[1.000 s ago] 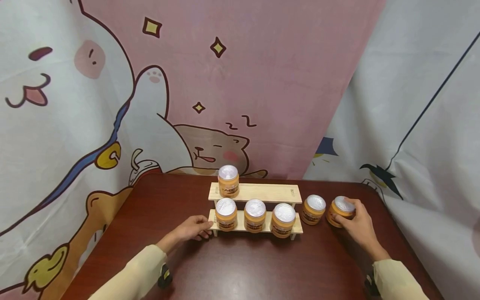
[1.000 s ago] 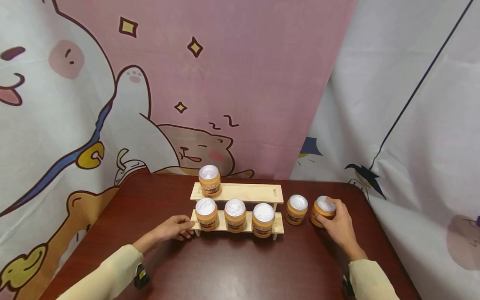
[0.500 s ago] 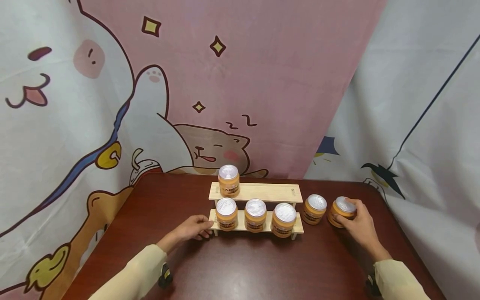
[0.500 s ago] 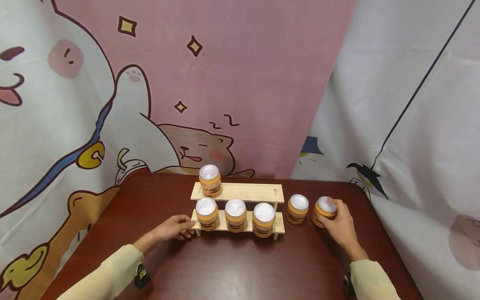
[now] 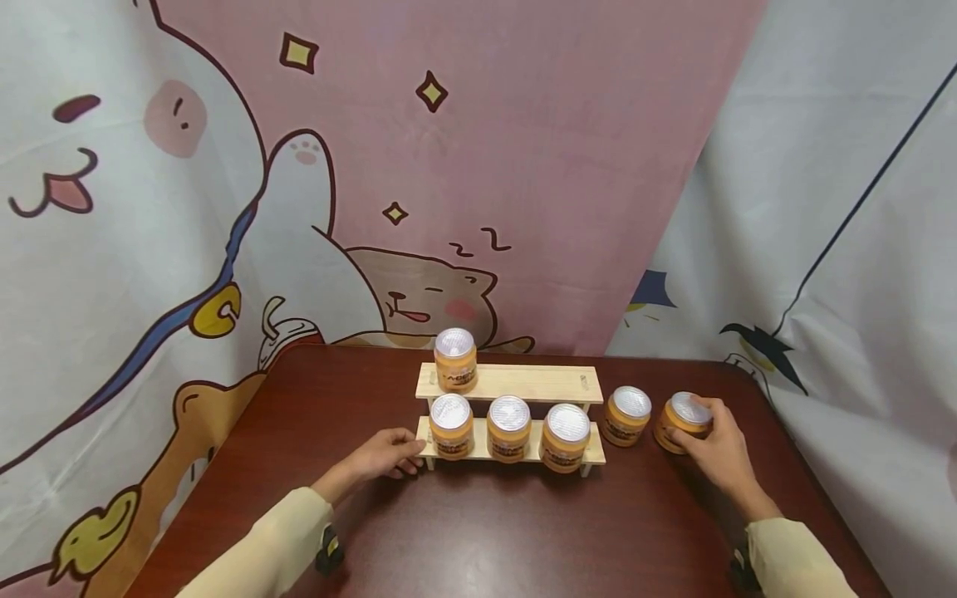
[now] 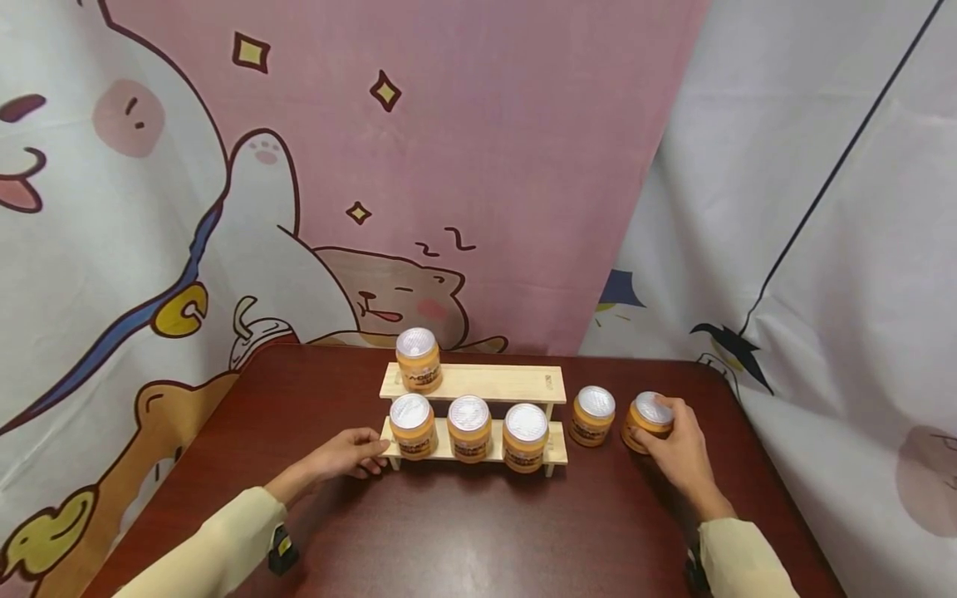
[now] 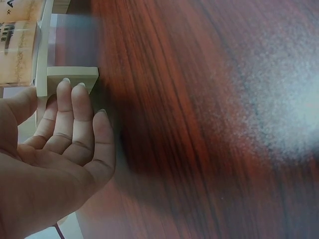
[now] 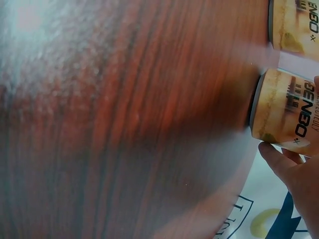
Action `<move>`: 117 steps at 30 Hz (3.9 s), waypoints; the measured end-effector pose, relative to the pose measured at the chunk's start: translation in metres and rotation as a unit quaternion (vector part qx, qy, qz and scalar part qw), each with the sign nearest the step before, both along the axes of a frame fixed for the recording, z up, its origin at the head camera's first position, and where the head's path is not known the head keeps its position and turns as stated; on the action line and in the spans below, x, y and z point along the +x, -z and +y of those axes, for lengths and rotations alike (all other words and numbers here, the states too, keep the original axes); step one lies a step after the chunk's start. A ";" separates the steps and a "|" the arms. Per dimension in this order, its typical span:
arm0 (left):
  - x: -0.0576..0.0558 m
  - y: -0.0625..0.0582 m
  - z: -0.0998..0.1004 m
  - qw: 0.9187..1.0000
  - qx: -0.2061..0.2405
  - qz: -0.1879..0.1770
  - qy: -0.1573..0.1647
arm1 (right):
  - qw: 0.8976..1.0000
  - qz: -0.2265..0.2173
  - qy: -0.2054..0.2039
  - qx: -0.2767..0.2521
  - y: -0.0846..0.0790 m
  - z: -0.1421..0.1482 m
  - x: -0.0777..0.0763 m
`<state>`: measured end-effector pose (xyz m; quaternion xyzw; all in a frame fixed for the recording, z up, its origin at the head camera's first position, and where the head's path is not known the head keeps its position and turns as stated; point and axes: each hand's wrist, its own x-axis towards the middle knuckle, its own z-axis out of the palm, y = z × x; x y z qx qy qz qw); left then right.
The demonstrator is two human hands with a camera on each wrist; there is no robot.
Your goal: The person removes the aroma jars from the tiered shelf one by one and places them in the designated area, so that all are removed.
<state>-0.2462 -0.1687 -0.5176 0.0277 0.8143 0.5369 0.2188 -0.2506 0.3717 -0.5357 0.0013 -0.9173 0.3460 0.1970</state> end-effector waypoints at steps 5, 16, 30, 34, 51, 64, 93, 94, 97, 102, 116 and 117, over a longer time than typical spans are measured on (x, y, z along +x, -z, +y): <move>-0.001 0.002 -0.001 1.000 0.000 -0.004 -0.003 | 1.000 0.006 0.001 -0.001 0.001 0.000 0.001; -0.002 0.001 -0.001 1.000 -0.008 -0.006 -0.005 | 1.000 0.001 -0.004 -0.022 -0.010 0.000 0.003; -0.003 0.002 -0.003 1.000 -0.012 -0.007 -0.011 | 0.991 0.013 -0.083 -0.100 -0.115 -0.043 -0.011; -0.003 0.000 -0.002 1.000 -0.020 -0.006 -0.013 | 0.987 0.011 -0.128 -0.101 -0.134 -0.069 -0.025; -0.005 -0.002 0.000 1.000 -0.023 -0.005 -0.009 | 0.954 -0.033 -0.288 -0.074 -0.149 -0.209 -0.064; -0.008 0.000 -0.001 1.000 -0.017 -0.002 -0.013 | 0.942 -0.052 -0.331 -0.013 -0.138 -0.276 -0.068; -0.013 0.001 -0.002 1.000 -0.022 -0.008 -0.007 | 0.952 -0.051 -0.302 -0.001 -0.119 -0.307 -0.072; -0.013 0.001 -0.001 1.000 -0.023 -0.008 -0.007 | 0.952 -0.051 -0.303 -0.004 -0.119 -0.308 -0.072; -0.012 0.000 -0.001 1.000 -0.024 -0.009 -0.008 | 0.951 -0.051 -0.306 -0.010 -0.119 -0.308 -0.071; -0.012 0.000 -0.001 1.000 -0.026 -0.009 -0.005 | 0.948 -0.050 -0.315 -0.017 -0.118 -0.307 -0.071; -0.012 0.001 -0.001 1.000 -0.029 -0.007 -0.006 | 0.949 -0.029 -0.312 -0.027 -0.128 -0.298 -0.069; -0.012 0.001 -0.001 1.000 -0.028 -0.007 -0.007 | 0.949 -0.028 -0.312 -0.028 -0.128 -0.297 -0.069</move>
